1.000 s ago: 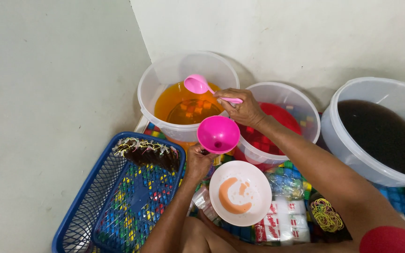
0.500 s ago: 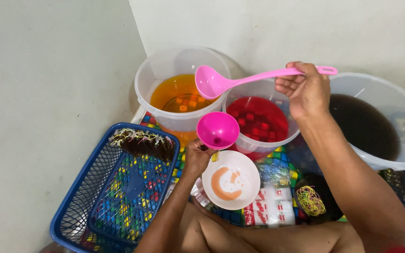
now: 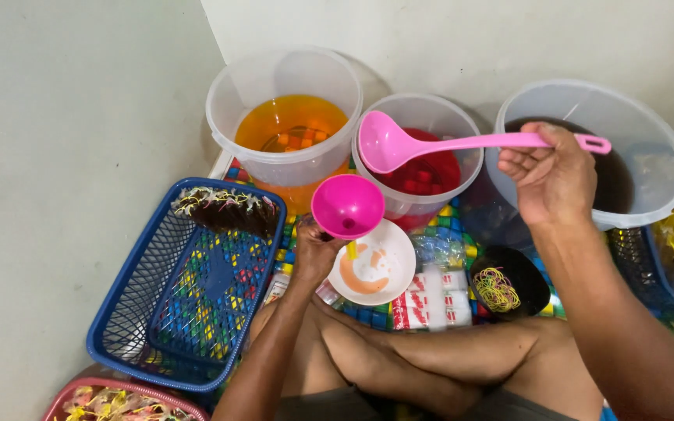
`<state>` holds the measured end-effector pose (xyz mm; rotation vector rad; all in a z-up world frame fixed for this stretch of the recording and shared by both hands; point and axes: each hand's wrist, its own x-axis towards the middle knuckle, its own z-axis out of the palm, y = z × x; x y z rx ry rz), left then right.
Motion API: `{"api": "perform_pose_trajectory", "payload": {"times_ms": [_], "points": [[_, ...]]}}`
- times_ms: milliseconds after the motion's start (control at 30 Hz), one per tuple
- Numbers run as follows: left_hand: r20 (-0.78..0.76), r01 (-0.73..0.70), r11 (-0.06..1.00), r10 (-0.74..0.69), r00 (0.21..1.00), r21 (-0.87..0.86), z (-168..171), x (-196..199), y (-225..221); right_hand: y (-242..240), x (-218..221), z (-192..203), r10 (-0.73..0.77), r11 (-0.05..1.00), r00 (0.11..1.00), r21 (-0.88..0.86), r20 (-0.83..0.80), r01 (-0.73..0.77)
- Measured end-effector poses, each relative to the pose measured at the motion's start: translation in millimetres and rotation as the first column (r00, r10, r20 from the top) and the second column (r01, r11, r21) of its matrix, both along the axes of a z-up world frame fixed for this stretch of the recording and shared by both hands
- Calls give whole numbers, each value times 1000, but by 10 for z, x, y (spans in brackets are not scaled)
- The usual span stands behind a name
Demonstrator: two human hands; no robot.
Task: Filling small plastic bags with colored syrup using a ladle and funnel, then sealing them with rubber bands.
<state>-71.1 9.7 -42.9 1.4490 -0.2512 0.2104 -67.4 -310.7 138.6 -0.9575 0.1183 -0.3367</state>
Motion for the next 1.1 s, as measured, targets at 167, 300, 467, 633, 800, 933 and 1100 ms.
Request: {"api": "perform_pose_trajectory", "payload": {"times_ms": [167, 300, 467, 633, 800, 933, 1100], "points": [[30, -50, 998, 51, 998, -35, -337, -23, 171, -250, -156, -1370, -54, 997, 969, 38, -243, 65], [18, -57, 997, 58, 998, -61, -350, -160, 212, -145, -369, -2368, -36, 996, 899, 54, -437, 66], [54, -73, 997, 75, 996, -36, -416, -203, 135, -64, -348, -3184, 51, 990, 875, 140, -482, 20], [-64, -64, 996, 60, 996, -62, -468, -278, 56, -7, -216, -3532, 131, 962, 849, 271, -512, 15], [-83, -46, 994, 38, 996, -98, -456, -284, -57, -4, -103, -3785, 181, 918, 868, 396, -462, 19], [-83, -42, 992, 32, 996, -115, -624, -277, -119, -18, -58, -3896, 200, 876, 860, 479, -470, 59], [-107, -42, 993, 30, 994, -112, -500, -315, -156, -16, -94, -3867, 195, 877, 851, 475, -487, 71]]}}
